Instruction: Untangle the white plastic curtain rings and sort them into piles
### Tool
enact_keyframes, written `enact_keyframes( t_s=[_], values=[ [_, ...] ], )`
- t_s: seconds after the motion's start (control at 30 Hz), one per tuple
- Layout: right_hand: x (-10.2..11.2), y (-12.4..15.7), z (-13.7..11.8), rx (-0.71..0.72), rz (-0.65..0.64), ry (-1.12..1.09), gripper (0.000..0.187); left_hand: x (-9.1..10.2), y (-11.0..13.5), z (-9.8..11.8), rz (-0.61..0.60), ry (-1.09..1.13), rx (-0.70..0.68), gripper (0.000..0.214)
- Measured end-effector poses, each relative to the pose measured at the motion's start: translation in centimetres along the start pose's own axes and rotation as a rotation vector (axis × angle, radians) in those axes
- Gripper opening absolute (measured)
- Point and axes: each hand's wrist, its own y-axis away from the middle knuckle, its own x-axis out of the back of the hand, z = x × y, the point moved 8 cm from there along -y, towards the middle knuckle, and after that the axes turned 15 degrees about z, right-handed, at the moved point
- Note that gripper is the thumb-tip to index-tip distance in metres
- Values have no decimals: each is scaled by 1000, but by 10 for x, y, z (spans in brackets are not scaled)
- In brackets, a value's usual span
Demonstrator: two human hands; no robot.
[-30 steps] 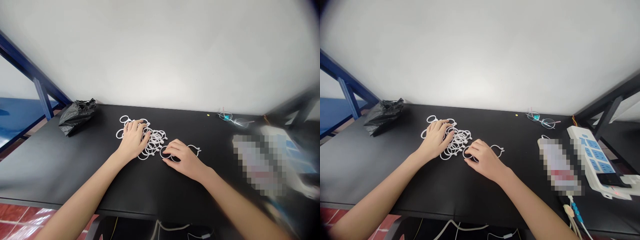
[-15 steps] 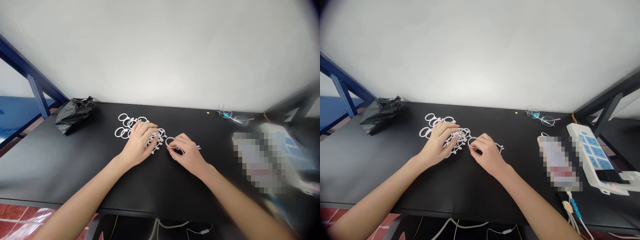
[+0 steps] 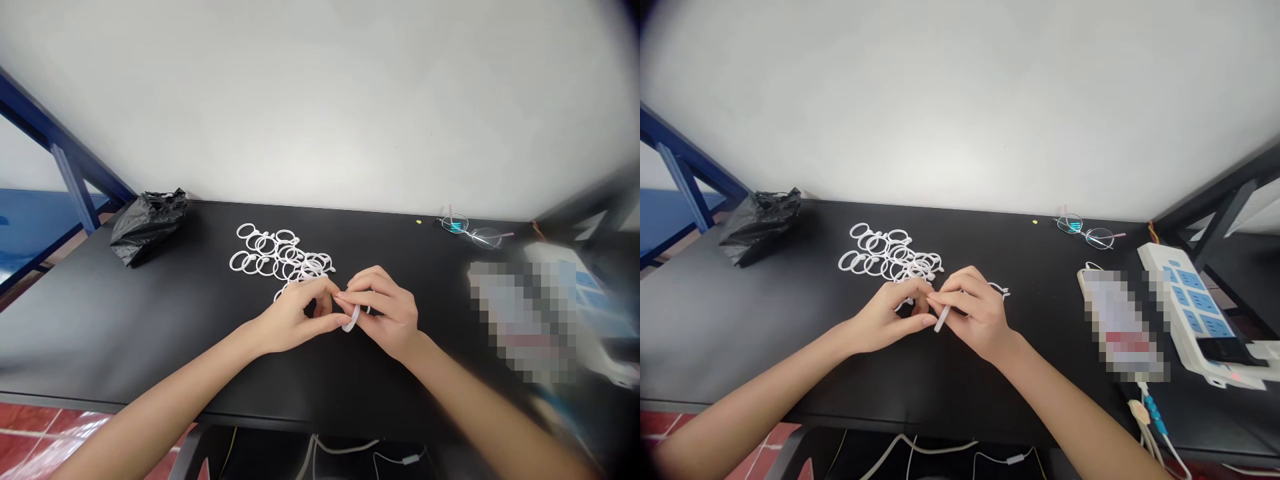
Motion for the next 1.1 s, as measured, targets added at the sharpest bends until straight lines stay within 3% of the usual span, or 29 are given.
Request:
enact_keyframes(
  t_s=[0.37, 0.63, 0.8, 0.93, 1.1],
  values=[
    [-5, 9, 8, -98, -40, 68, 24, 4, 3, 5, 187, -159, -127, 52],
    [-7, 16, 19, -216, -88, 123, 19, 6, 5, 19, 298, -327, -325, 59],
    [-4, 14, 25, -276, -50, 153, 10, 7, 6, 10, 279, -304, -260, 51],
    [0, 13, 30, -293, -16, 222, 9, 8, 8, 4, 278, -229, -148, 57],
    [-3, 18, 35, -347, -63, 140, 21, 4, 7, -1, 253, -216, -44, 25]
  ],
)
